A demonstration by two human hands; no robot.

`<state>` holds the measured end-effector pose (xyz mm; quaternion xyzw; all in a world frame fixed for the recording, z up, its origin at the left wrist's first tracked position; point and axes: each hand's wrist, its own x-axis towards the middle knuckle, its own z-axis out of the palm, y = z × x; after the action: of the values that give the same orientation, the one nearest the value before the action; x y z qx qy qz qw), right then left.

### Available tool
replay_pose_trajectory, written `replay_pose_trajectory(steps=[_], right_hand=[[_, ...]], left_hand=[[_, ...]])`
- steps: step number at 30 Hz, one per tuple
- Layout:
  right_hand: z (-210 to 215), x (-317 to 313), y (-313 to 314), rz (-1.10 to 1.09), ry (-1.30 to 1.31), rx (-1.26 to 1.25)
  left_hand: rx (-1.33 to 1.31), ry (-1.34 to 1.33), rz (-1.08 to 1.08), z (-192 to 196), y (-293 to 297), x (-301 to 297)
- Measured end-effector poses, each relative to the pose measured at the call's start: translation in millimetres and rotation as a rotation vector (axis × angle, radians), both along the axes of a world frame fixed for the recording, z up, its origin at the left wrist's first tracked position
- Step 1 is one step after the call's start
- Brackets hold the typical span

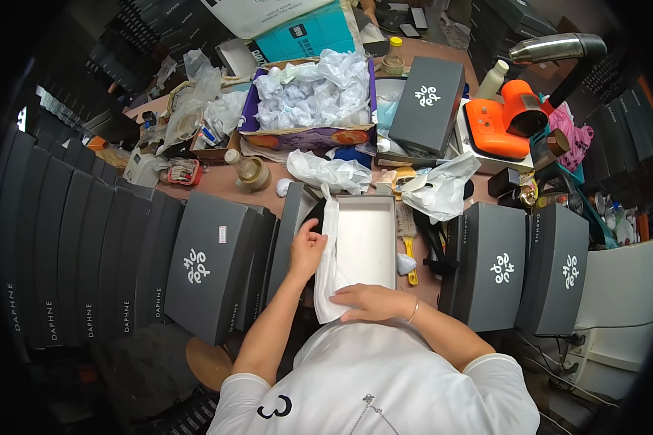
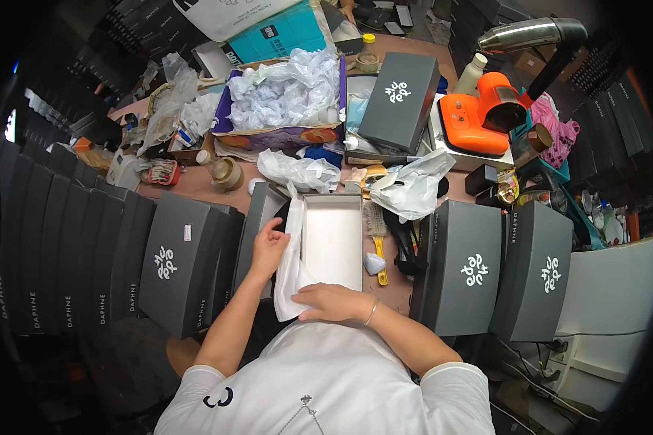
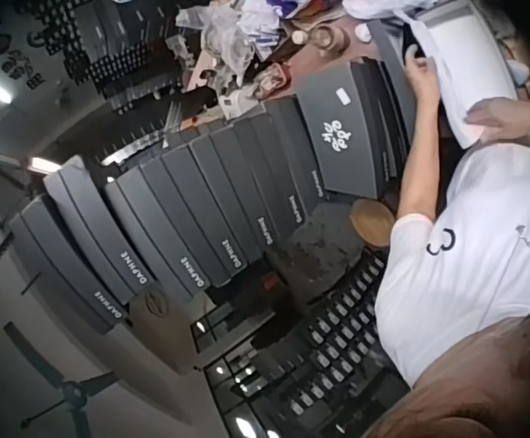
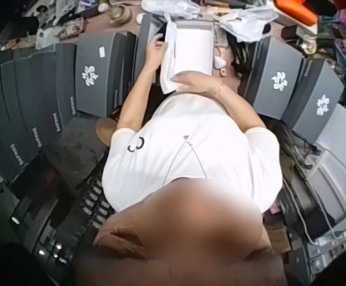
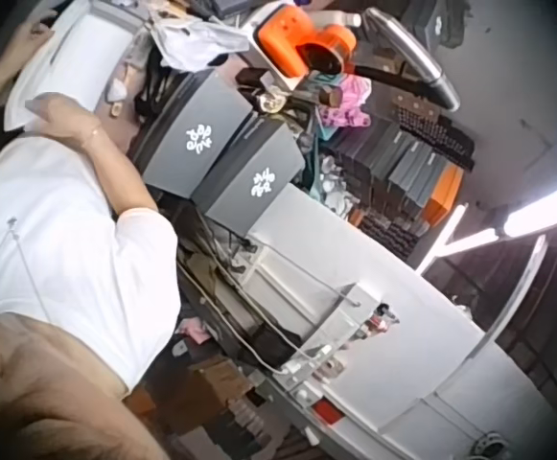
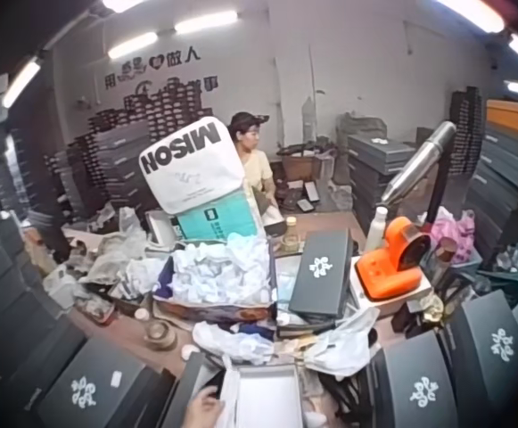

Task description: Packing pairs of shoes into boxes using tissue paper and silica packets.

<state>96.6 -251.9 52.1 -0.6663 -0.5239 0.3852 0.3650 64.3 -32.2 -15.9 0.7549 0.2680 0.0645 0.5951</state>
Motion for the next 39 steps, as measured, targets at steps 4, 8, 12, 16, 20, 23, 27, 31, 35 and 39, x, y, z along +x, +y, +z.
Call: replay_pose_trajectory(steps=[4, 8, 12, 16, 20, 23, 27, 31, 35, 39], right_hand=[[-21, 35, -13, -0.606, 0.748, -0.008], [-35, 41, 19, -0.688, 0.688, 0.08], [12, 20, 17, -0.849, 0.749, 0.311], [28, 36, -9, -0.872, 0.583, 0.242], [53, 64, -61, -1.061, 0.325, 0.27], [49, 110, -146, -1.431, -0.065, 0.482], [44, 113, -190, -1.264, -1.254, -0.286], [89, 43, -60, -0.752, -0.74, 0.088], [-30, 15, 7, -0.284, -0.648, -0.349], [-107, 14, 16, -0.209, -0.647, -0.681]], left_hand=[[0.114, -0.167, -0.082, 18, -36, -15], [-0.015, -0.288, -0.282, 65, -79, -31], [-0.345, -0.283, -0.047, 69, -61, -43], [-0.573, -0.17, -0.05, 73, -54, -39], [-0.408, -0.245, 0.028, 51, -52, -30], [-0.156, -0.328, 0.242, 37, -35, -43], [-0.072, -0.224, 0.275, -13, -43, -78], [-0.126, -0.234, 0.283, -5, -56, -77], [-0.173, -0.318, 0.414, -4, -53, -86], [-0.18, -0.133, 0.281, -14, -57, -126]])
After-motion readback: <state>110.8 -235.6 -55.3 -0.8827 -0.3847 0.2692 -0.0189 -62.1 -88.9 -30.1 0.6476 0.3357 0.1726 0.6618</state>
